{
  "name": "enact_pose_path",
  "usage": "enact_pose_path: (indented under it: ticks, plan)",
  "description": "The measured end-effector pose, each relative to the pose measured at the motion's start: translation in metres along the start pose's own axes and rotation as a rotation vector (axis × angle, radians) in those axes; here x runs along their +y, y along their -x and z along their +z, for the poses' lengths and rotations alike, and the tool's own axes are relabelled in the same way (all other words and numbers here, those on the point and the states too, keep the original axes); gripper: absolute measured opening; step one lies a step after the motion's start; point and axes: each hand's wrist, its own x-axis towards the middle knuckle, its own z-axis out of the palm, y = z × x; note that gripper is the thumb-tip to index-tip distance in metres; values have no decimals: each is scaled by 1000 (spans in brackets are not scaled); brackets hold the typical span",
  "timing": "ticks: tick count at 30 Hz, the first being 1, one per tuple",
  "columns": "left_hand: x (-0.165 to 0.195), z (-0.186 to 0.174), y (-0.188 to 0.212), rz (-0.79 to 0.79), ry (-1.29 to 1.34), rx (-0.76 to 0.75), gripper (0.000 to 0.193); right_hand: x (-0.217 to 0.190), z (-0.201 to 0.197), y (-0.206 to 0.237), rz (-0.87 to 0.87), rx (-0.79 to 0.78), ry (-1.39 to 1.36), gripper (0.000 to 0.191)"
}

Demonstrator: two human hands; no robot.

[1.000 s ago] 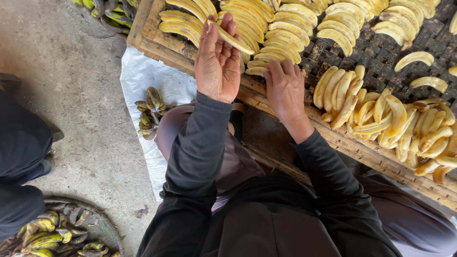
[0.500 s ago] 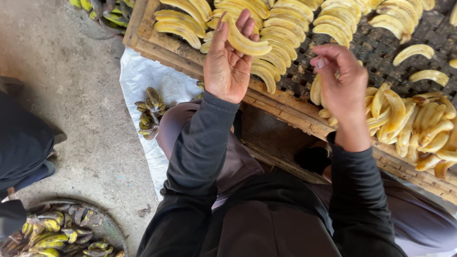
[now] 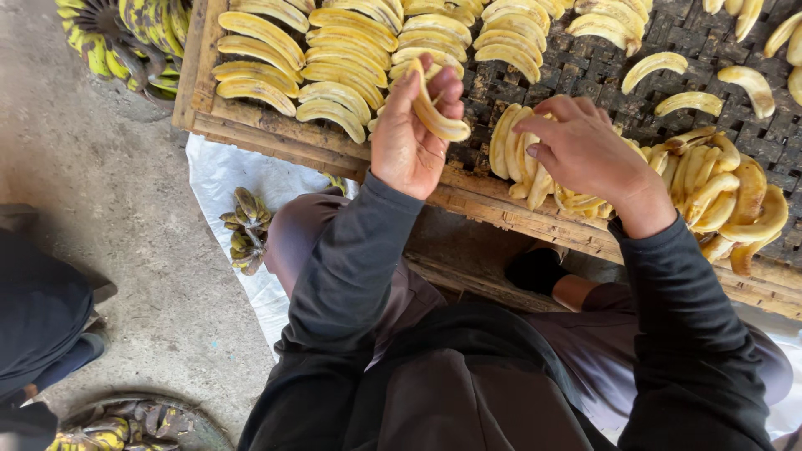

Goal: The person sits on the ground in front of a slatted wooden drying tray and arranges peeled banana halves in neat rows across the tray, picking pieces one at a time from a pile and placing them into gaps. Later they hold a small bunch of banana pieces in one hand while continuing to place pieces with the other.

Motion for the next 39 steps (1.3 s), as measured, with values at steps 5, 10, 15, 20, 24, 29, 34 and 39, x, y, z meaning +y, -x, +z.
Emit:
enact_pose_path:
  ticks: [5, 10, 15, 20, 24, 29, 34, 39]
  plan:
    - [-25, -3, -7, -159, -102, 128, 35, 18, 11, 5, -23, 29, -79, 31]
    - [-25, -16, -14, -144, -161, 148, 32, 37, 11, -23, -111, 56, -106, 40]
    - [-12, -24, -18, -132, -195, 225, 31, 23, 21, -72, -80, -302, -104, 45]
    - [-16, -26, -21, -154, -257, 280, 29, 12, 21, -90, -100, -383, 51, 46]
    - [-33, -32, -24, -174, -355, 257, 30, 7, 14, -93, -125, -377, 83, 48]
    - [-52, -42, -24, -274, -486, 243, 28, -1, 13, -93, -131, -432, 256, 43]
    - [-59, -48, -30, -281, -492, 223, 29, 15, 12, -94, -98, -568, 145, 40]
    - [-72, -57, -40, -269, -546, 200, 30, 45, 12, -90, -169, -508, -106, 61]
